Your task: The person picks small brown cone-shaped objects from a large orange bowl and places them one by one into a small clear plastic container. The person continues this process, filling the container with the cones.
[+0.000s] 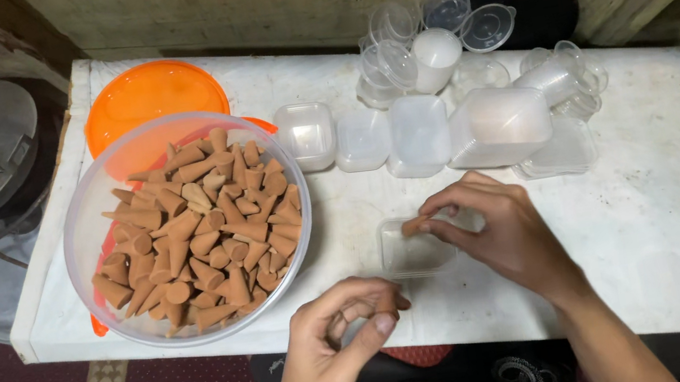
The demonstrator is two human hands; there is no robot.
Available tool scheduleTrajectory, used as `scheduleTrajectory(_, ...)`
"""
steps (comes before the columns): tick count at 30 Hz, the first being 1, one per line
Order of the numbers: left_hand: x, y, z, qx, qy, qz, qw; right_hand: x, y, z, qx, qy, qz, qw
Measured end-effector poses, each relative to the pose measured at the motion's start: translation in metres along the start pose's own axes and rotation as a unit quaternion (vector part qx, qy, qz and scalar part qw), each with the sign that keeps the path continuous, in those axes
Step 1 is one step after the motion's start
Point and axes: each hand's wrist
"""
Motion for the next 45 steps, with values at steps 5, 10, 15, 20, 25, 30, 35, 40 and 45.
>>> scheduleTrajectory(5, 0.037, -0.006, 0.003, -0.089, -0.069, 0.036, 0.993, -0.033, 0.014, -0.037, 0.016, 0.066, 0.031, 0.997)
scheduleTrajectory(10, 0.064, -0.005, 0.003, -0.142, -0.155, 0.029, 0.977, -0.046, 0.02, -0.06, 0.005, 0.106, 0.093, 0.99)
scheduleTrajectory(15, 0.07, -0.011, 0.005, -0.181, -0.248, -0.005, 0.952, -0.053, 0.02, -0.071, -0.004, 0.14, 0.097, 0.985)
scheduleTrajectory(20, 0.068, -0.016, 0.006, -0.186, -0.287, -0.025, 0.939, -0.055, 0.018, -0.075, -0.003, 0.143, 0.093, 0.985)
scheduleTrajectory(25, 0.064, -0.021, 0.005, -0.184, -0.321, -0.045, 0.928, -0.056, 0.018, -0.073, -0.008, 0.149, 0.096, 0.984)
scheduleTrajectory(30, 0.059, -0.031, 0.002, -0.172, -0.352, -0.143, 0.909, -0.044, 0.022, -0.059, -0.022, 0.054, 0.065, 0.996)
scheduleTrajectory(35, 0.055, -0.041, -0.001, -0.131, -0.375, -0.17, 0.902, -0.035, 0.024, -0.052, -0.003, -0.005, 0.097, 0.995)
scheduleTrajectory(40, 0.063, -0.048, -0.004, -0.109, -0.398, -0.176, 0.894, -0.044, 0.031, -0.057, -0.034, -0.023, 0.107, 0.993)
scheduleTrajectory(45, 0.067, -0.048, -0.007, -0.09, -0.416, -0.183, 0.886, -0.053, 0.041, -0.063, -0.053, -0.016, 0.072, 0.996)
Point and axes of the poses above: each hand's wrist, its own y-axis away from the middle knuckle, its own z-axis out of the back of the hand, x = y × z, and after that the axes turned 5 degrees about -y, right-handed
